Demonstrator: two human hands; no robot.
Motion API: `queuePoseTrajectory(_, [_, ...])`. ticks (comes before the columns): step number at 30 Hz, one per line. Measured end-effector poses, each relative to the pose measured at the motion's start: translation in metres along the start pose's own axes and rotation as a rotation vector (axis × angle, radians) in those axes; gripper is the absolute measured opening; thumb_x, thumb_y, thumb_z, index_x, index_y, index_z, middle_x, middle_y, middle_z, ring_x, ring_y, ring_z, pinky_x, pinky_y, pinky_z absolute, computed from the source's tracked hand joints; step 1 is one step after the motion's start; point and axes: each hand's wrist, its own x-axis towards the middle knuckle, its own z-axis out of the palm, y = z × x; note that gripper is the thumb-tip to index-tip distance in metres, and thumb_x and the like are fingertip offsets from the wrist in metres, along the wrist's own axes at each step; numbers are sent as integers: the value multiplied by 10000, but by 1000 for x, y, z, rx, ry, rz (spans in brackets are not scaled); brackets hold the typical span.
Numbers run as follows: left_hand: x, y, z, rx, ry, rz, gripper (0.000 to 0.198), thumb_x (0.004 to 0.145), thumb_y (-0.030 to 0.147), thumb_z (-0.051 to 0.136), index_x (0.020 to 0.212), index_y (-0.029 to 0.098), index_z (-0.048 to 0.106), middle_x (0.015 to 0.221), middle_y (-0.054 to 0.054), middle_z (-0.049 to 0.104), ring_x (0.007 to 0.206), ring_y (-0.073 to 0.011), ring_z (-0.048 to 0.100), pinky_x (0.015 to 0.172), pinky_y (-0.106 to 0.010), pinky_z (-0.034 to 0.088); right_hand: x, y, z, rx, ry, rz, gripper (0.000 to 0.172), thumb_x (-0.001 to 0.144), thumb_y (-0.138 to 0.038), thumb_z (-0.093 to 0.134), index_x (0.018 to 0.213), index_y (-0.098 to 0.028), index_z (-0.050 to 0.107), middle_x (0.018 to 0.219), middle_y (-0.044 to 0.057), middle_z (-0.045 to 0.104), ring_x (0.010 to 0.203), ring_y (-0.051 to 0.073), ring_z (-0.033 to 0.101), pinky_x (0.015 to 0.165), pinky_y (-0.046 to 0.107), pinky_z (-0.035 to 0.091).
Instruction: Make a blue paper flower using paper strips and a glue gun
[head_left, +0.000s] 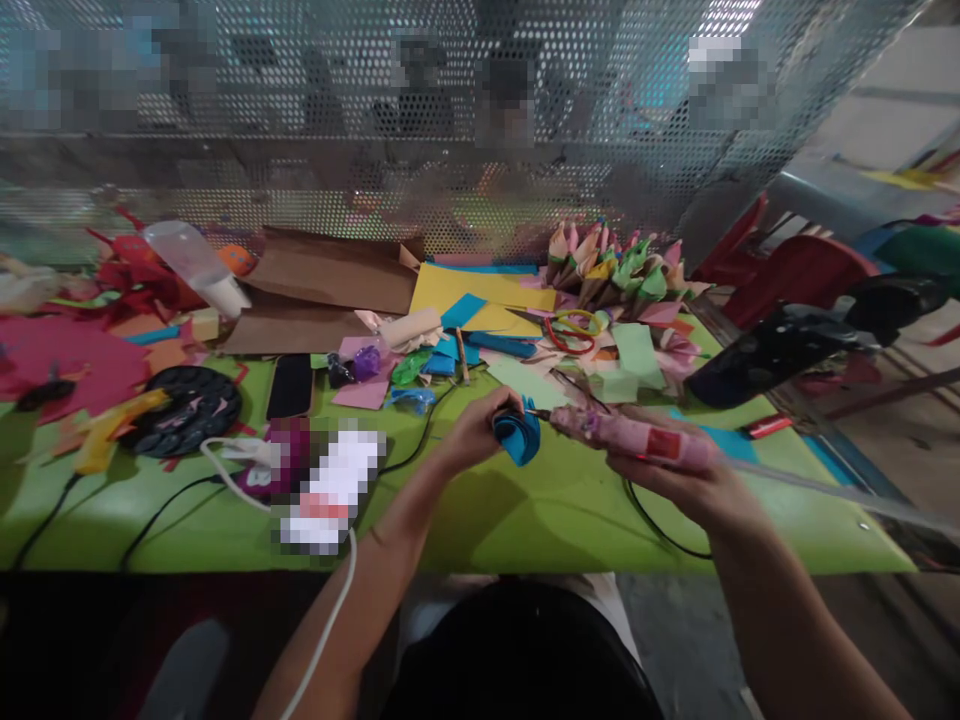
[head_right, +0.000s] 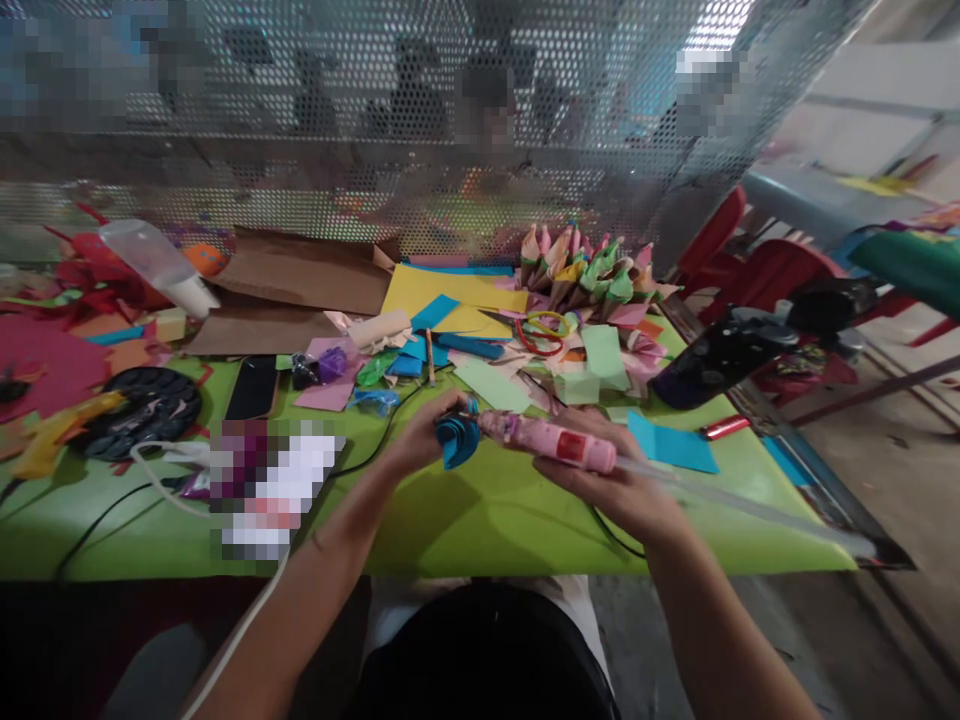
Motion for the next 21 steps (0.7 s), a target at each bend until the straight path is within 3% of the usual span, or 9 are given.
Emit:
queuePoseTrajectory(3, [-1, 4, -1, -5, -33, 1, 59, 800, 212, 590, 804, 206, 531, 762, 17, 613, 693, -121, 549, 642, -229, 444, 4, -15, -3, -259, -103, -203, 195, 926, -397, 647, 877, -225, 726, 792, 48, 702, 686, 196, 627, 661, 328, 496])
queuePoseTrajectory(5, [-1, 6, -1, -3, -57, 6, 54, 792, 204, 585, 809, 206, 534, 766, 17, 615, 697, -123, 554, 638, -227, 444, 5, -16, -4, -373, -142, -262, 170, 950, -354, 609, 911, -217, 701, 810, 51, 691, 683, 179, 619, 638, 299, 469])
queuePoseTrajectory(12, [0, 12, -3, 40, -151, -52, 112, 729, 164, 585, 821, 206, 537, 773, 22, 612, 712, -123, 558, 646, -217, 441, -2, 1, -9, -511, -125, -343, 275, 996, -426, 485, 958, -225, 668, 867, 78, 704, 724, 198, 650, 633, 295, 462])
queuePoseTrajectory(21, [-1, 13, -1, 100, -232, -57, 96, 743, 139, 572, 816, 195, 545, 769, 21, 618, 718, -126, 556, 655, -226, 425, -3, -26, -17, -632, -203, -433, 208, 1025, -328, 458, 911, -219, 594, 800, 47, 654, 683, 182, 601, 618, 296, 397])
